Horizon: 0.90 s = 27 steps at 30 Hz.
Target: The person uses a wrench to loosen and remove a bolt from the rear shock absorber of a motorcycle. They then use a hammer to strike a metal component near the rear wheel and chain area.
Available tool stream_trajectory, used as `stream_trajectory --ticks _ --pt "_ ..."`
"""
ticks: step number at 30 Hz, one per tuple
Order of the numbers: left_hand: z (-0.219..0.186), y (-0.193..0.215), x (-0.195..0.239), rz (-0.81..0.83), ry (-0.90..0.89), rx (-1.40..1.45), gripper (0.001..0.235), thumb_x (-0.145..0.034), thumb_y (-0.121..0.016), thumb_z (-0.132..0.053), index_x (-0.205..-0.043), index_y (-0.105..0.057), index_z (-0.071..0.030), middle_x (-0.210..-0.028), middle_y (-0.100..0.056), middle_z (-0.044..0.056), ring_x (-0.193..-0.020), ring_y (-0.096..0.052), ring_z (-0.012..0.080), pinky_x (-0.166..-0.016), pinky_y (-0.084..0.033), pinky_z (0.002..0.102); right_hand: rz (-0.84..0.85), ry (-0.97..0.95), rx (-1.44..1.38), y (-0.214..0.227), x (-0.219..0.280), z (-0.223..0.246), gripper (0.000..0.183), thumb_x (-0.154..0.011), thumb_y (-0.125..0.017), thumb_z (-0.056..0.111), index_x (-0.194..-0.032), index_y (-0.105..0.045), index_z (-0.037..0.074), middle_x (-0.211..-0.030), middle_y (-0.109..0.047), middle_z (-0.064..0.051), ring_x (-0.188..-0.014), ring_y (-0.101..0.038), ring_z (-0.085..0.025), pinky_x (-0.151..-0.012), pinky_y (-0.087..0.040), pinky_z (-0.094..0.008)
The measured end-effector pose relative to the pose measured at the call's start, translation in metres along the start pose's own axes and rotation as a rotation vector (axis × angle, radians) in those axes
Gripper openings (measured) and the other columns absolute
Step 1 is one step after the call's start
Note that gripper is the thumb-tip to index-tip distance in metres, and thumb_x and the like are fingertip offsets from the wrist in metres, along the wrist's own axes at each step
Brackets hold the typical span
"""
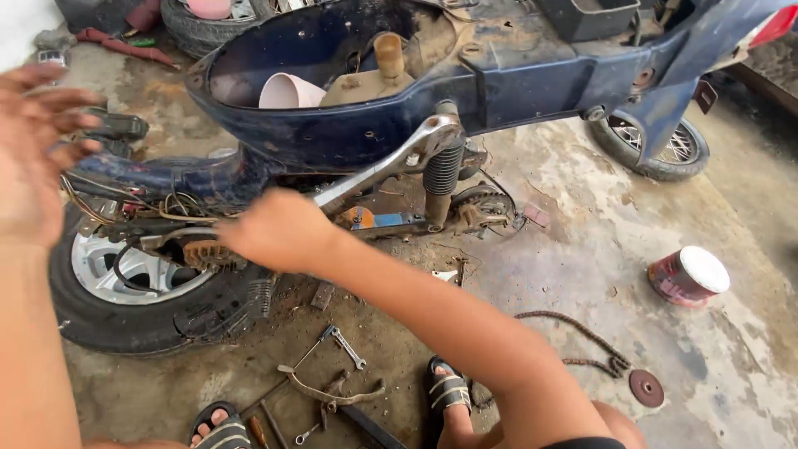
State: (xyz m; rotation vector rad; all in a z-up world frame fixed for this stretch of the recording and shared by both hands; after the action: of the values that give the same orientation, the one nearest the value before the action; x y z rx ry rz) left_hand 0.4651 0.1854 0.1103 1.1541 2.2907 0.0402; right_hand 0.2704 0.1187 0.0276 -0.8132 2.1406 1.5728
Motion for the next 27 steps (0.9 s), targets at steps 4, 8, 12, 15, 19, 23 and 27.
stream_trajectory --ticks 4,8,12,15,19,23,27 --pt "-0.101 -0.182 0.045 0.413 -0.06 -0.623 0.044 -0.103 -0.048 -0.032 -0.129 -0.068 -0.002 -0.137 -0.059 0.023 -0.129 -0.051 0.0361 -0.111 -0.034 0.053 0.344 0.06 -0.015 -0.04 0.143 0.015 0.03 -0.074 -0.076 0.004 -0.054 -0.062 0.022 -0.054 -0.065 0.005 -0.05 -0.066 -0.021 -0.042 -0.046 -0.036" --pt "-0.057 -0.356 0.117 0.734 0.437 -0.169 0.043 -0.105 -0.04 -0.05 -0.114 -0.047 -0.008 -0.113 -0.071 0.012 -0.095 -0.073 0.0201 -0.066 -0.05 0.033 0.575 0.179 0.333 0.013 0.218 0.03 0.027 -0.083 -0.062 0.024 -0.104 -0.078 0.018 -0.119 -0.071 -0.012 -0.121 -0.056 -0.043 -0.105 -0.038 -0.07" --pt "-0.047 -0.437 0.128 0.235 0.486 0.701 0.058 -0.108 -0.047 -0.044 -0.066 -0.06 -0.006 -0.055 -0.065 0.017 -0.046 -0.069 0.0255 -0.045 -0.059 0.039 0.49 -0.258 -0.062 0.105 0.259 0.005 0.02 -0.076 -0.074 0.033 -0.086 -0.071 0.016 -0.092 -0.068 -0.007 -0.096 -0.061 -0.035 -0.084 -0.045 -0.055" --pt "-0.053 -0.495 0.128 0.233 0.585 1.066 0.061 -0.111 -0.043 -0.057 -0.069 -0.052 -0.014 -0.054 -0.055 0.006 -0.045 -0.06 0.0189 -0.05 -0.06 0.039 0.397 -0.573 -0.354 0.16 0.275 -0.013 0.03 -0.071 -0.082 0.04 -0.073 -0.067 0.014 -0.071 -0.065 -0.003 -0.076 -0.065 -0.03 -0.069 -0.049 -0.044" --pt "-0.091 -0.528 0.12 0.318 0.642 1.501 0.056 -0.109 -0.044 -0.056 -0.072 -0.046 -0.014 -0.051 -0.041 -0.004 -0.043 -0.04 0.012 -0.053 -0.047 0.03 0.163 -1.281 -0.442 0.206 0.307 -0.028 0.04 -0.093 -0.068 0.028 -0.057 -0.063 0.01 -0.054 -0.059 0.003 -0.054 -0.045 -0.009 -0.052 -0.039 -0.034" --pt "-0.106 -0.54 0.116 0.327 0.562 1.611 0.06 -0.103 -0.04 -0.068 -0.075 -0.041 -0.016 -0.056 -0.039 0.001 -0.052 -0.044 0.0184 -0.067 -0.052 0.04 -0.933 -2.115 -1.5 0.19 0.334 -0.023 0.119 -0.074 -0.033 0.083 -0.157 -0.012 0.001 -0.154 -0.05 -0.032 -0.126 -0.062 -0.045 -0.104 -0.048 -0.059" --pt "-0.103 -0.544 0.125 0.37 0.7 1.796 0.051 -0.107 -0.048 -0.059 -0.083 -0.051 -0.014 -0.064 -0.049 0.003 -0.059 -0.055 0.0182 -0.092 -0.059 0.05 -1.979 -1.48 -1.646 0.2 0.294 -0.054 0.045 -0.099 -0.049 0.059 -0.111 -0.058 0.017 -0.124 -0.061 -0.01 -0.137 -0.058 -0.03 -0.12 -0.042 -0.048"
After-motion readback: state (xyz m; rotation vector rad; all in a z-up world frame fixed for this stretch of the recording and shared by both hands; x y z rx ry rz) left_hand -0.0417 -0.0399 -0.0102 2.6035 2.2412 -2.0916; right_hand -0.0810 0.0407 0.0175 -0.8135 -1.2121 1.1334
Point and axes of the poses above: each hand's wrist, its own x-axis away from the middle knuckle, its own y-axis out of the back of the hand, z = x × y, the point moved 7 cm from there along -x, towards the middle knuckle
